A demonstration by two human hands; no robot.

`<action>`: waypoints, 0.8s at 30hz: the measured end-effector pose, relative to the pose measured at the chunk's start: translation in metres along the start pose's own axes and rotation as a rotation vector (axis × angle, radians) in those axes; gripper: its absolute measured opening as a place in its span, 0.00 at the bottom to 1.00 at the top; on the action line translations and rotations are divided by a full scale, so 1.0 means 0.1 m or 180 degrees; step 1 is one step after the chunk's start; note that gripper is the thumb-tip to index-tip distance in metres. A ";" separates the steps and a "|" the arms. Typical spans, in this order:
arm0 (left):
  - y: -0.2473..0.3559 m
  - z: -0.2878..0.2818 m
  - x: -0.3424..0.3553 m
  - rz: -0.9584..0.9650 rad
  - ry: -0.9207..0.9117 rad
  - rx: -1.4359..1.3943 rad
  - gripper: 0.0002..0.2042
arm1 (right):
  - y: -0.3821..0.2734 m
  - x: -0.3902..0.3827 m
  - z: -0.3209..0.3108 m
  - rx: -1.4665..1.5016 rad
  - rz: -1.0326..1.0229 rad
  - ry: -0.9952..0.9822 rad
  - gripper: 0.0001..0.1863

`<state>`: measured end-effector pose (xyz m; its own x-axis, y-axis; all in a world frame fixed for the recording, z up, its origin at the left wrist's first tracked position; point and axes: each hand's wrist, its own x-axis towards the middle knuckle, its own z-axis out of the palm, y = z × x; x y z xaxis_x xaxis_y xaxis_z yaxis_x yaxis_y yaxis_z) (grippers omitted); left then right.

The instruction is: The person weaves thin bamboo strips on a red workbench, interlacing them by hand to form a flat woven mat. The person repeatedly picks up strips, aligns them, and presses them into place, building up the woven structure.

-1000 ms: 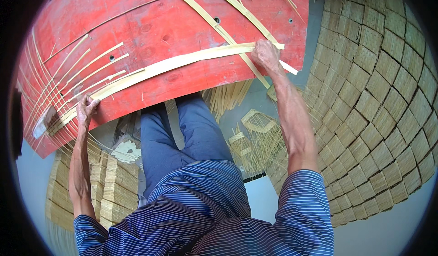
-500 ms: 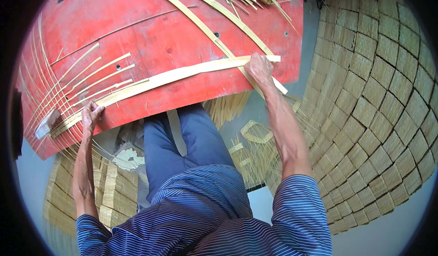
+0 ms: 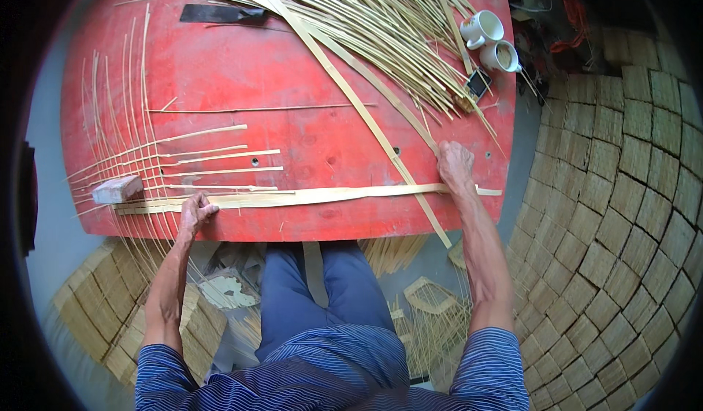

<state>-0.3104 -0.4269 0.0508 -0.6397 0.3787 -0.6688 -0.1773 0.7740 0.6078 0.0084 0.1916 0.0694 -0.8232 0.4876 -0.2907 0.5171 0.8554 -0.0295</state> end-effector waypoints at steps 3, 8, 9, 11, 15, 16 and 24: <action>-0.07 -0.04 -0.03 -0.0090 0.0094 0.0281 0.14 | 0.07 0.00 -0.08 0.0134 -0.0353 0.0058 0.05; 0.02 -0.01 -0.14 -0.0058 0.0336 0.1223 0.13 | 0.27 0.09 -0.80 0.1268 -0.0527 0.1006 0.02; -0.01 0.00 -0.17 0.0043 0.0426 0.1432 0.13 | 0.31 0.12 -0.99 0.1197 -0.0587 0.1148 0.01; 0.03 -0.01 -0.24 -0.0249 0.0375 0.1967 0.14 | 0.35 0.08 -1.31 0.0960 -0.0703 0.1143 0.03; 1.13 0.18 -0.42 -0.0992 -0.0780 0.1075 0.18 | 0.33 -0.33 -1.90 0.1555 -0.0049 0.0209 0.04; 1.21 0.27 -0.51 -0.0797 -0.0930 0.0365 0.18 | 0.12 -0.44 -1.99 0.2321 0.0684 -0.0343 0.07; 3.66 2.06 -0.26 0.0182 -0.2043 -0.2492 0.29 | -0.36 -1.56 -1.69 0.2602 0.0210 -0.0036 0.04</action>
<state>-0.2049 -0.0490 0.2030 -0.1807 0.7842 -0.5936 -0.7467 0.2834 0.6017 0.0790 0.1140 0.2771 -0.7850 0.5271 -0.3256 0.5754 0.4256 -0.6984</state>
